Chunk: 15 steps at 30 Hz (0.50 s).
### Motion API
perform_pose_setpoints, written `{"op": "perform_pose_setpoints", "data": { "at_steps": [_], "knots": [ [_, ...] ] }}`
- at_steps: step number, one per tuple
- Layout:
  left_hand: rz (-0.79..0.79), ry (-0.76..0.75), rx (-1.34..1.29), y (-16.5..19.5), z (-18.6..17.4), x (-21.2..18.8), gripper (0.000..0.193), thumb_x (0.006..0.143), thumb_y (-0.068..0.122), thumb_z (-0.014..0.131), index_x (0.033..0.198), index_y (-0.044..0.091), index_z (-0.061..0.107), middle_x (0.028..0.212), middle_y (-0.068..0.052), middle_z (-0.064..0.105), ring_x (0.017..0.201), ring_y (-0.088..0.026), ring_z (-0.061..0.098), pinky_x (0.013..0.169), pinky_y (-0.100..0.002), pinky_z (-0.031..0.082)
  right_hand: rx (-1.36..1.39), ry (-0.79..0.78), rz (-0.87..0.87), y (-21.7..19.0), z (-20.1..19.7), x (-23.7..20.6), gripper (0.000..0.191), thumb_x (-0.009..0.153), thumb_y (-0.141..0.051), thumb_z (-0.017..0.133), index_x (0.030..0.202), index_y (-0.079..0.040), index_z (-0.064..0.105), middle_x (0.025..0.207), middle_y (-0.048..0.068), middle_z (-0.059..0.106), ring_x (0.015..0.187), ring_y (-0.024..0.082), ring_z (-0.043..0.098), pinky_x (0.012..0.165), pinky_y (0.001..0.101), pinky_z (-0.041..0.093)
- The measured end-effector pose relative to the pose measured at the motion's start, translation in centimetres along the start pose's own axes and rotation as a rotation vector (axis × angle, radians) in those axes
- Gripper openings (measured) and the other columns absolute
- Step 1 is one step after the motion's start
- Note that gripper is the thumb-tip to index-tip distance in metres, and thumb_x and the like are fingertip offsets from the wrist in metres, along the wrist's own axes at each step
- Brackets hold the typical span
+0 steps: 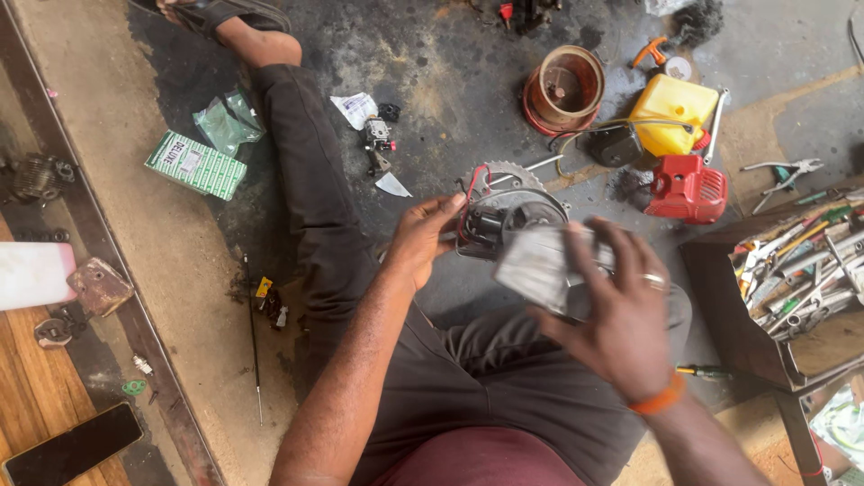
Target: The person sits on the floor and works on a small engine casing. They connect wires, wipe the casing with a cloth, and use a T-handle wrench to tighten bolts on the engine part.
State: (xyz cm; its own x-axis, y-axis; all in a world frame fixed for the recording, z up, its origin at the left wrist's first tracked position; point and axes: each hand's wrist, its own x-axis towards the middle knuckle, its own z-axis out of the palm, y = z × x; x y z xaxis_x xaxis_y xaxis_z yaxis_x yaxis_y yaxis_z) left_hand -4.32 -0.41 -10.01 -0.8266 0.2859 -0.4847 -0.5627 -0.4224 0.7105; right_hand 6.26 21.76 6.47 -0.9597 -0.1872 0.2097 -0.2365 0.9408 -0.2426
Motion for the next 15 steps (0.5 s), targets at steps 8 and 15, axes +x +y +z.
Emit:
{"op": "perform_pose_setpoints", "data": {
  "at_steps": [8,15],
  "knots": [
    [-0.069,0.025,-0.003,-2.1,-0.9,0.1,0.028,0.093,0.04,0.075,0.098,0.013,0.077,0.087,0.002,0.071,0.077,-0.008,0.065,0.068,-0.028,0.053,-0.107,0.011,-0.009,-3.9,6.5,1.3,0.1,0.067,-0.054,0.086,0.153,-0.017,0.051,0.151,0.018,0.045,0.139,0.041,0.04,0.115,0.0598,0.028],
    [-0.091,0.005,-0.06,-1.9,-1.0,-0.6,0.032,0.093,0.04,0.074,0.101,0.009,0.076,0.09,0.0,0.074,0.084,-0.009,0.068,0.075,-0.029,0.057,-0.131,-0.035,0.057,-4.8,7.7,1.6,0.1,0.067,-0.055,0.086,0.152,-0.016,0.05,0.15,0.018,0.043,0.139,0.041,0.039,0.115,0.0614,0.028]
  ]
}}
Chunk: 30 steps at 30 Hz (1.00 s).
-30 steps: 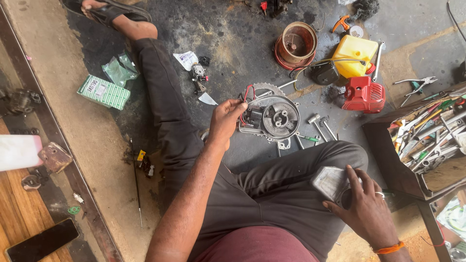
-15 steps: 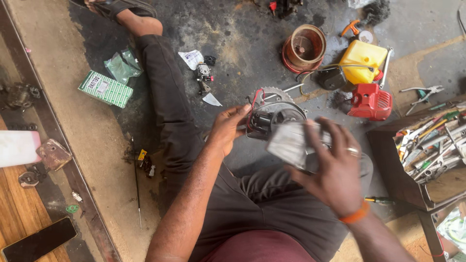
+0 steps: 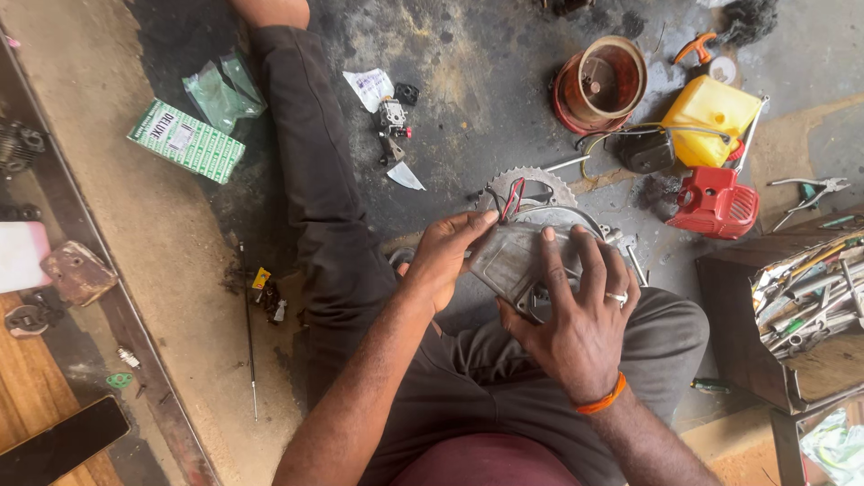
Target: The person sits on the floor and works on a small engine casing. They connect wires, wipe the casing with a cloth, and use a T-handle wrench to tighten bolts on the engine part.
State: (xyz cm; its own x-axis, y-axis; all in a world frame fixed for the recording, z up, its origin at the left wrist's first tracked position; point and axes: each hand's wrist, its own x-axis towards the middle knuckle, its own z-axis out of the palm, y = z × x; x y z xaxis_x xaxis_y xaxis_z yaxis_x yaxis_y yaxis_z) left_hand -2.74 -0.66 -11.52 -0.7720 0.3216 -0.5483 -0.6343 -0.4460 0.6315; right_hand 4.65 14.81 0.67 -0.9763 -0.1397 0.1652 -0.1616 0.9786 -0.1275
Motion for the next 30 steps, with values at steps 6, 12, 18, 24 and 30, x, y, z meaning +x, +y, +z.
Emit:
{"op": "perform_pose_setpoints", "data": {
  "at_steps": [6,12,18,24,30],
  "knots": [
    [-0.017,-0.031,-0.028,1.6,-0.2,2.1,0.037,0.094,0.038,0.073,0.11,0.004,0.076,0.096,-0.005,0.076,0.091,-0.012,0.07,0.085,-0.031,0.056,0.011,0.013,0.028,0.8,1.8,1.6,0.097,0.072,-0.055,0.085,0.152,-0.013,0.05,0.151,0.02,0.043,0.14,0.041,0.038,0.115,0.06,0.029],
    [0.018,-0.065,-0.061,-2.0,0.1,-0.2,0.037,0.095,0.035,0.072,0.112,0.002,0.075,0.1,-0.007,0.077,0.096,-0.013,0.07,0.093,-0.032,0.054,0.049,0.023,0.039,0.7,2.8,-2.1,0.099,0.071,-0.055,0.086,0.152,-0.011,0.051,0.151,0.021,0.044,0.14,0.042,0.038,0.116,0.0589,0.029],
    [-0.01,-0.047,-0.047,-1.6,0.0,1.1,0.033,0.096,0.035,0.072,0.107,0.004,0.075,0.097,-0.005,0.075,0.095,-0.013,0.069,0.093,-0.033,0.053,0.063,0.026,0.065,1.3,2.9,-1.3,0.099,0.07,-0.055,0.086,0.151,-0.01,0.051,0.151,0.022,0.044,0.139,0.042,0.037,0.116,0.0584,0.028],
    [-0.03,-0.03,-0.051,-1.3,0.5,0.6,0.034,0.096,0.037,0.071,0.108,0.005,0.075,0.096,-0.004,0.075,0.093,-0.013,0.067,0.091,-0.035,0.052,0.052,0.001,0.099,0.9,2.3,-0.9,0.101,0.069,-0.056,0.087,0.152,-0.01,0.052,0.152,0.021,0.043,0.14,0.042,0.037,0.117,0.0573,0.027],
    [-0.043,-0.009,-0.007,-1.4,0.4,0.6,0.033,0.097,0.037,0.07,0.109,0.006,0.075,0.095,-0.005,0.075,0.095,-0.013,0.07,0.096,-0.035,0.054,0.043,0.015,0.097,1.1,3.1,-1.4,0.102,0.067,-0.056,0.088,0.151,-0.011,0.051,0.15,0.021,0.043,0.14,0.042,0.036,0.116,0.0578,0.026]
  ]
}}
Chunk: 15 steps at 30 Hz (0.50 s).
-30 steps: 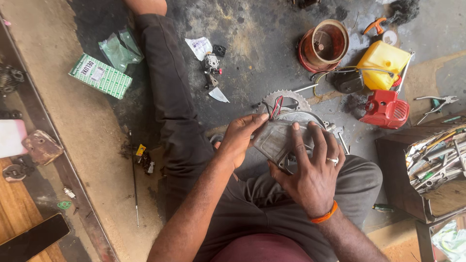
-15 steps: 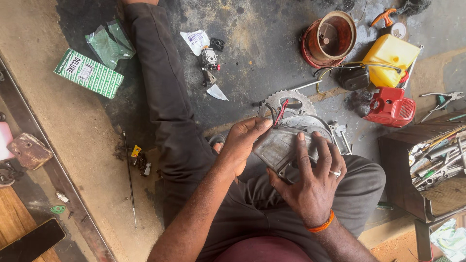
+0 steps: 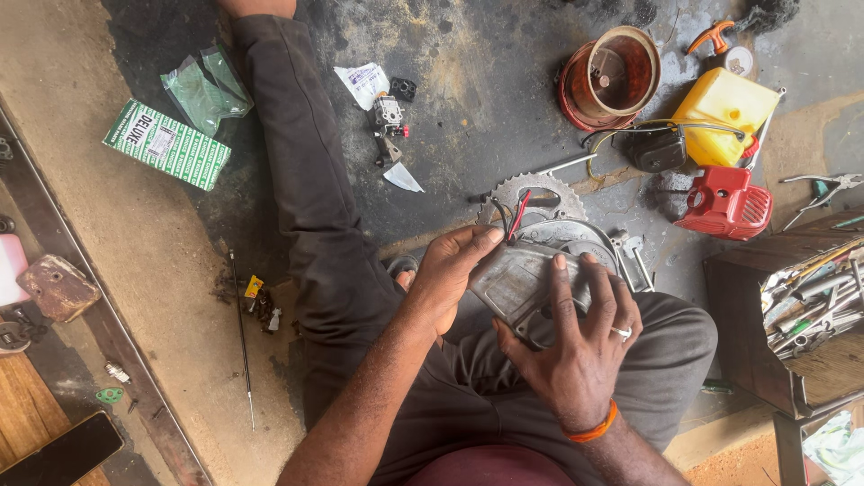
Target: The person sits on the floor and works on a small engine casing. They connect wires, wipe the casing with a cloth, and use a T-handle wrench to tighten bolts on the engine part.
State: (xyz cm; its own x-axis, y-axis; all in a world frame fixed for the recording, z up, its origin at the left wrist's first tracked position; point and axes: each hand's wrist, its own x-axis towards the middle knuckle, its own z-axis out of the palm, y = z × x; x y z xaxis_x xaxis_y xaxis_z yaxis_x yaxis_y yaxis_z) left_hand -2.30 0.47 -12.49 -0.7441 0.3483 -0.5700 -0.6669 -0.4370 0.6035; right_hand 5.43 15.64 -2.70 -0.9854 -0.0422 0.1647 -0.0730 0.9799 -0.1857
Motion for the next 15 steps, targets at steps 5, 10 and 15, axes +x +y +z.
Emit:
{"op": "perform_pose_setpoints", "data": {
  "at_steps": [5,10,15],
  "knots": [
    [0.027,-0.029,-0.026,-0.1,0.2,-0.2,0.031,0.097,0.036,0.069,0.109,0.007,0.075,0.098,-0.005,0.075,0.099,-0.014,0.069,0.097,-0.035,0.053,-0.009,-0.015,0.008,-0.3,0.0,-0.1,0.102,0.066,-0.056,0.089,0.151,-0.012,0.051,0.15,0.02,0.042,0.14,0.042,0.035,0.115,0.0584,0.026],
    [0.075,-0.049,-0.007,-0.7,-0.4,0.3,0.027,0.099,0.032,0.069,0.111,0.008,0.074,0.104,-0.004,0.074,0.106,-0.012,0.067,0.101,-0.033,0.051,-0.018,-0.006,-0.004,-0.2,0.3,0.0,0.1,0.068,-0.053,0.089,0.152,-0.014,0.051,0.152,0.02,0.042,0.141,0.041,0.036,0.117,0.0582,0.027],
    [0.077,-0.065,-0.032,-1.6,-0.9,1.0,0.026,0.099,0.03,0.068,0.111,0.007,0.073,0.103,-0.004,0.072,0.106,-0.014,0.066,0.102,-0.036,0.051,-0.027,-0.013,-0.036,0.7,1.3,0.0,0.101,0.065,-0.053,0.09,0.151,-0.014,0.051,0.151,0.019,0.042,0.142,0.041,0.037,0.115,0.0598,0.028]
  ]
}}
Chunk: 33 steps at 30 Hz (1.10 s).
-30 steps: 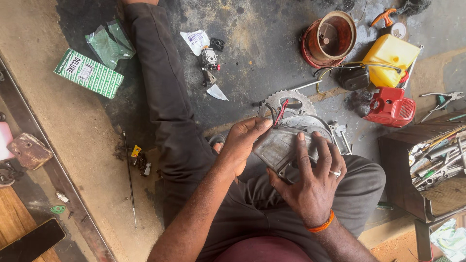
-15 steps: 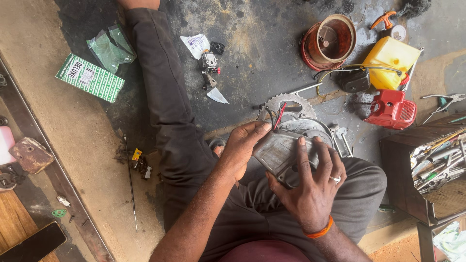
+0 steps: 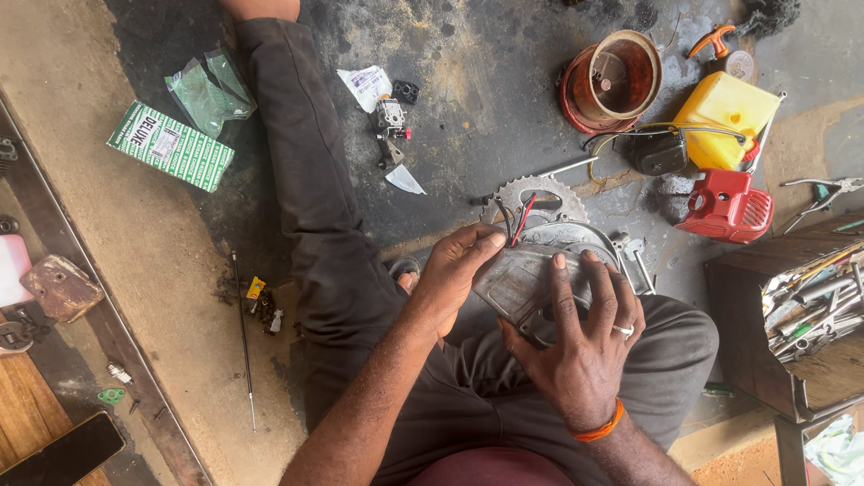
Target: The person sits on the floor and works on a small engine casing. They connect wires, wipe the casing with a cloth, and use a T-handle wrench to tighten bolts on the engine part.
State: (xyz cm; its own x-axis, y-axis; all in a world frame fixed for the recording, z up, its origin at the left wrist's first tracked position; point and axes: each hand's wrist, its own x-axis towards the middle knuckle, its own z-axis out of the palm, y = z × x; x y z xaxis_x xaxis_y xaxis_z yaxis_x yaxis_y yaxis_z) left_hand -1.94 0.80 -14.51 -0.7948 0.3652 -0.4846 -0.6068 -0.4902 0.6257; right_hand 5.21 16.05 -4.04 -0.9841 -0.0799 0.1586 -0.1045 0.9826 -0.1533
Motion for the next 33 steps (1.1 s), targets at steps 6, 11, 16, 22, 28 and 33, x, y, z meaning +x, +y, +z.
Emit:
{"op": "perform_pose_setpoints", "data": {
  "at_steps": [6,11,16,22,28,33],
  "knots": [
    [0.029,-0.012,0.072,0.9,0.3,-0.2,0.027,0.099,0.029,0.066,0.115,0.008,0.072,0.113,-0.005,0.067,0.116,-0.014,0.063,0.106,-0.033,0.049,-0.01,0.007,-0.016,0.3,-0.4,0.5,0.1,0.067,-0.052,0.09,0.151,-0.014,0.051,0.152,0.019,0.042,0.141,0.041,0.038,0.115,0.0594,0.029],
    [0.133,-0.06,0.183,2.2,0.6,-0.8,0.033,0.102,0.032,0.064,0.12,0.005,0.071,0.12,-0.006,0.06,0.121,-0.016,0.062,0.108,-0.035,0.05,-0.009,0.012,-0.027,-0.1,-0.8,0.9,0.1,0.066,-0.052,0.09,0.15,-0.014,0.052,0.151,0.02,0.042,0.141,0.042,0.038,0.115,0.0599,0.029],
    [0.161,-0.08,0.396,3.5,1.3,-1.4,0.042,0.096,0.037,0.069,0.123,0.005,0.07,0.126,-0.007,0.06,0.121,-0.021,0.062,0.103,-0.037,0.053,0.042,0.035,-0.044,0.7,-1.5,1.3,0.098,0.07,-0.047,0.09,0.152,-0.013,0.05,0.153,0.021,0.041,0.142,0.044,0.038,0.119,0.0596,0.031],
    [0.202,-0.065,0.503,4.2,1.6,-1.5,0.056,0.085,0.04,0.08,0.126,0.004,0.067,0.138,-0.007,0.056,0.125,-0.021,0.06,0.097,-0.036,0.056,0.039,-0.043,-0.081,1.0,-4.2,2.9,0.1,0.063,-0.046,0.089,0.15,-0.013,0.051,0.149,0.021,0.044,0.138,0.043,0.04,0.115,0.0612,0.032],
    [0.213,0.005,0.374,2.9,1.2,-1.2,0.051,0.09,0.038,0.079,0.122,-0.002,0.072,0.117,-0.01,0.069,0.106,-0.018,0.066,0.09,-0.031,0.054,0.014,-0.173,-0.219,0.9,-5.1,5.9,0.1,0.064,-0.051,0.086,0.15,-0.015,0.05,0.145,0.019,0.047,0.136,0.04,0.043,0.109,0.0597,0.035],
    [0.21,0.156,0.456,2.6,2.2,-2.9,0.051,0.089,0.039,0.076,0.121,0.0,0.07,0.107,-0.008,0.075,0.1,-0.015,0.069,0.088,-0.029,0.054,0.071,-0.261,-0.24,2.1,-5.6,6.1,0.102,0.062,-0.052,0.086,0.15,-0.015,0.048,0.145,0.02,0.048,0.134,0.041,0.044,0.108,0.0573,0.039]
  ]
}}
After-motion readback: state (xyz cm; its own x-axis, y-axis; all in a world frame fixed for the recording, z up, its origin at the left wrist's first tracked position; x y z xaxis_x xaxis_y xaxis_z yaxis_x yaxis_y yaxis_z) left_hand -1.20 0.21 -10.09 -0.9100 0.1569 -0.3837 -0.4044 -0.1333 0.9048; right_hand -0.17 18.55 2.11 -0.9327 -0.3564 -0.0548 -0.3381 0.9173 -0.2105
